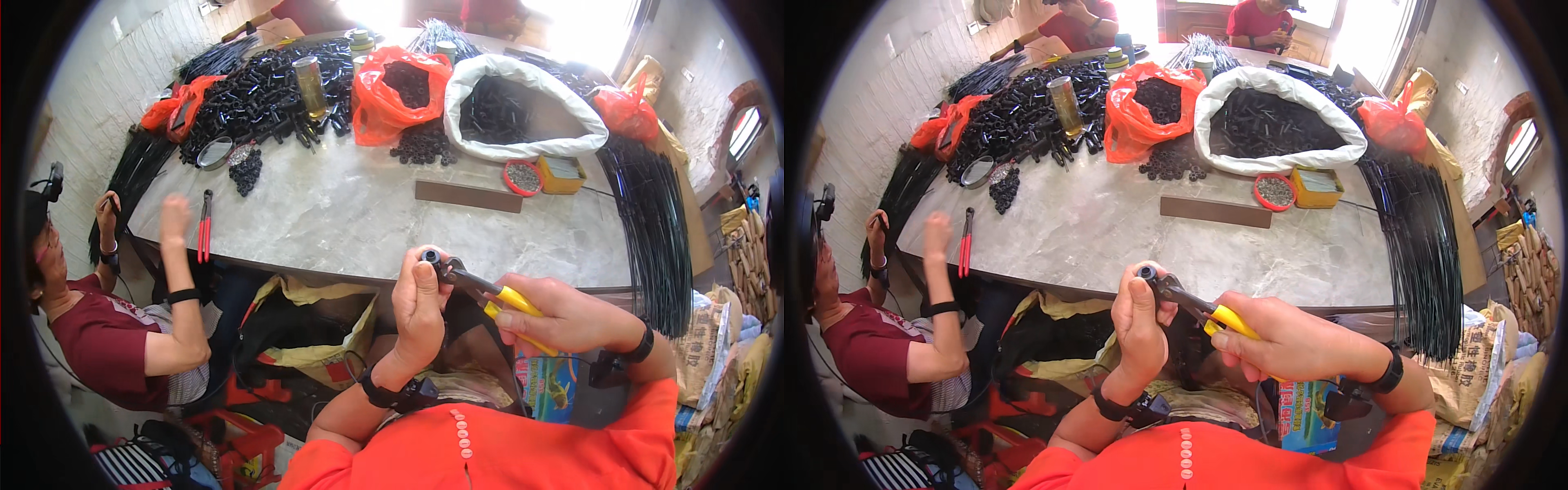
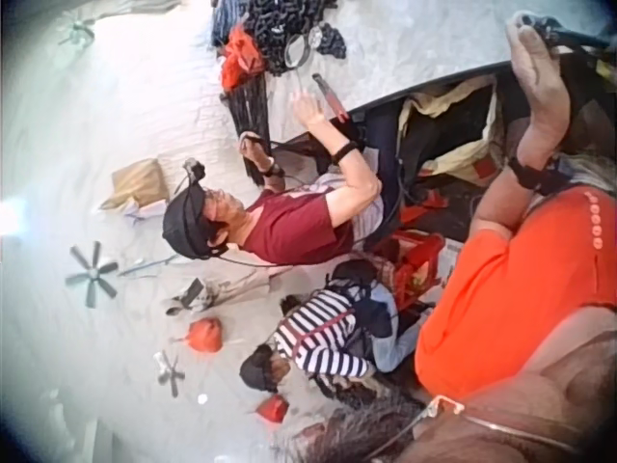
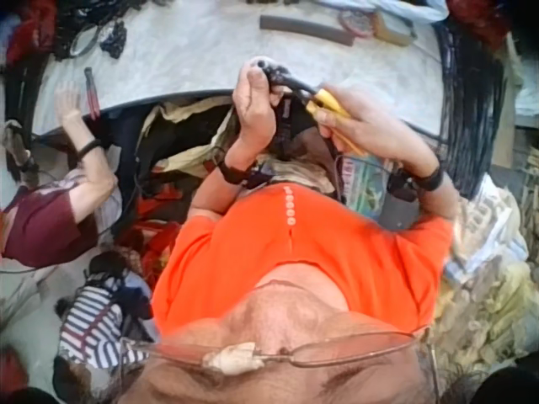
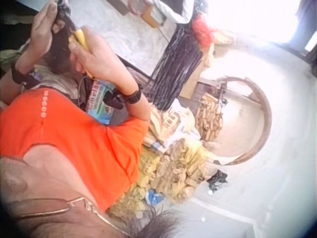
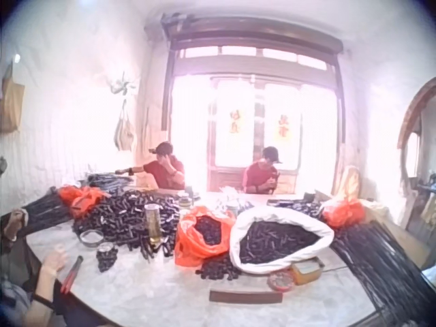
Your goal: Manually assembling black umbrella rib ends and pinning them together using small metal rivets and pliers.
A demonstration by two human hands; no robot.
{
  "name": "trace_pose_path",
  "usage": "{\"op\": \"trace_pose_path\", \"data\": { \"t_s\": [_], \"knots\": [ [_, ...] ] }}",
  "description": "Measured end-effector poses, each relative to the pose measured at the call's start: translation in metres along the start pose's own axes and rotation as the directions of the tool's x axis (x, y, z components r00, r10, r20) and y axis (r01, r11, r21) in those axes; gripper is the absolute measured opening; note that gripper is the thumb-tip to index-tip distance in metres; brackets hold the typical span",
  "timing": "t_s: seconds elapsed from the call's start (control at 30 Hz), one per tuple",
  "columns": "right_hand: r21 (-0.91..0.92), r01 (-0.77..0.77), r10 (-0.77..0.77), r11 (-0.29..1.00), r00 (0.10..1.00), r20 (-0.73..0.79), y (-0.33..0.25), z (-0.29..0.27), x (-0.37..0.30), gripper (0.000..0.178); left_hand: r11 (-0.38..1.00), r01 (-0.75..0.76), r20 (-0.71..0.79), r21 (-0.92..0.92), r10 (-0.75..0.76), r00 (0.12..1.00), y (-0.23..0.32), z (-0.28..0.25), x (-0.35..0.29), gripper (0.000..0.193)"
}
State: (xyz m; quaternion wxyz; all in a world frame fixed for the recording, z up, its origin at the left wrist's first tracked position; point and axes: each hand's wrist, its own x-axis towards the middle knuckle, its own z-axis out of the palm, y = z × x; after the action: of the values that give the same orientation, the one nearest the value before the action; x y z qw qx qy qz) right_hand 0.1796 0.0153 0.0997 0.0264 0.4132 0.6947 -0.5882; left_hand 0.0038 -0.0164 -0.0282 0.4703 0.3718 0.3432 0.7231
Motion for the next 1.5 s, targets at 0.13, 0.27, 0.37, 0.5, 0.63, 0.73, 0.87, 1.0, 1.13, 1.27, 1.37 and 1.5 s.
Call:
{"op": "trace_pose_path", "data": {
  "t_s": [0.13, 0.27, 0.37, 0.5, 0.63, 0.73, 0.87, 1.0, 1.13, 1.27, 1.37, 1.5],
  "knots": [
    [0.01, 0.014, -0.014, 1.0, 1.0, -0.016, 0.0, -0.003, -0.005, 0.023, 0.999, 0.007, -0.024, 0.052, -0.005, 1.0, 0.0, 0.006, -0.001, 0.037],
    [0.009, 0.049, -0.049, 0.999, 0.999, -0.013, 0.004, -0.008, -0.009, 0.024, 0.997, -0.002, -0.034, 0.078, 0.004, 0.999, -0.002, 0.013, 0.0, 0.037],
    [0.0, 0.051, -0.051, 0.999, 0.999, -0.014, 0.006, -0.011, -0.012, 0.024, 0.995, -0.015, -0.035, 0.103, 0.019, 0.999, -0.005, 0.017, 0.0, 0.037],
    [-0.044, 0.031, -0.031, 0.999, 0.999, 0.012, 0.001, -0.016, -0.015, 0.025, 0.981, -0.071, -0.047, 0.183, 0.081, 0.996, -0.008, 0.023, -0.002, 0.037],
    [-0.028, 0.016, -0.015, 0.999, 1.0, 0.025, -0.001, -0.019, -0.015, 0.025, 0.962, -0.095, -0.049, 0.255, 0.11, 0.993, -0.007, 0.026, -0.003, 0.036],
    [-0.031, 0.016, -0.015, 0.999, 0.999, 0.029, -0.002, -0.02, -0.015, 0.025, 0.94, -0.104, -0.08, 0.326, 0.137, 0.987, -0.01, 0.027, -0.004, 0.036],
    [-0.034, 0.009, -0.008, 0.999, 1.0, 0.029, -0.005, -0.02, -0.016, 0.025, 0.938, -0.102, -0.063, 0.331, 0.13, 0.99, -0.012, 0.025, -0.005, 0.036],
    [-0.013, 0.076, -0.075, 0.997, 0.996, 0.053, 0.01, -0.026, -0.01, 0.027, 0.977, -0.089, -0.069, 0.194, 0.104, 0.992, -0.018, 0.023, 0.0, 0.034],
    [0.187, 0.2, -0.212, 0.962, 0.976, 0.048, 0.043, -0.027, 0.003, 0.044, 0.998, -0.06, 0.021, 0.007, 0.06, 0.998, -0.02, 0.011, 0.006, 0.036],
    [0.179, 0.173, -0.157, 0.969, 0.983, -0.097, 0.079, -0.04, -0.002, 0.051, 0.992, 0.027, 0.04, 0.121, -0.032, 0.999, -0.041, -0.008, -0.008, 0.021],
    [-0.462, 0.021, -0.281, 0.886, 0.818, -0.501, 0.128, -0.048, 0.013, 0.045, 0.94, 0.178, -0.071, 0.29, -0.165, 0.984, -0.057, -0.017, -0.025, 0.018],
    [-0.675, -0.338, -0.459, 0.656, 0.531, -0.712, 0.195, -0.07, 0.04, 0.033, 0.787, 0.222, -0.01, 0.576, -0.265, 0.964, -0.094, -0.044, -0.046, 0.01]
  ]
}}
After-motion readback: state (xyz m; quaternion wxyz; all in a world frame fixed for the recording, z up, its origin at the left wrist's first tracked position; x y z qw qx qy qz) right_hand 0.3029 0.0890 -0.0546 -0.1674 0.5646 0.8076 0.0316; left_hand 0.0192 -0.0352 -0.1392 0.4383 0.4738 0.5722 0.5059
